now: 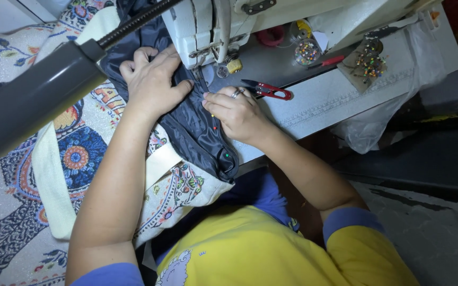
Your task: Sewing the inner lining into a patterned tote bag using an industrial sewing machine.
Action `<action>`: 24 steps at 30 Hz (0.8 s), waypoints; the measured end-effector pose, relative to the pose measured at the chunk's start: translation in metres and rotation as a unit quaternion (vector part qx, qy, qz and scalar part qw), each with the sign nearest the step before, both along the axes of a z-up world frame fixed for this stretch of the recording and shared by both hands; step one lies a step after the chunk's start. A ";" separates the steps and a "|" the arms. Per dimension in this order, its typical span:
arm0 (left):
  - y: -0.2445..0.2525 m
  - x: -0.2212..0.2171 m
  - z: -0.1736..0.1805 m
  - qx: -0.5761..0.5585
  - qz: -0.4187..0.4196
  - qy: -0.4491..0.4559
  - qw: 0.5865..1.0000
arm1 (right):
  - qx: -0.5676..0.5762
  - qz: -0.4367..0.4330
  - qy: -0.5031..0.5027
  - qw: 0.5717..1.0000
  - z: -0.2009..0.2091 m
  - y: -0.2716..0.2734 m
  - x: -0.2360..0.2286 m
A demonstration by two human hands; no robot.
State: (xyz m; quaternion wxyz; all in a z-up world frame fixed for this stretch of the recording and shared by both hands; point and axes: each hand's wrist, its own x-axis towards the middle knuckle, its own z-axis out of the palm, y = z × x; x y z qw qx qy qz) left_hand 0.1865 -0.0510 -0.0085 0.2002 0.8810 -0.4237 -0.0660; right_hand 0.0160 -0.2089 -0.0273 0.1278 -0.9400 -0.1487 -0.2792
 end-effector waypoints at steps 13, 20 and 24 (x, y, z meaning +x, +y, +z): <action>-0.006 0.017 -0.001 0.000 0.003 -0.007 1.000 | 0.008 -0.027 0.053 0.998 -0.007 -0.005 0.010; -0.009 0.022 0.002 0.015 0.007 -0.008 1.000 | 0.083 -0.060 0.185 0.977 -0.011 -0.009 0.014; -0.009 0.024 -0.005 0.025 0.012 -0.007 1.000 | 0.090 -0.057 0.179 0.978 -0.014 -0.011 0.014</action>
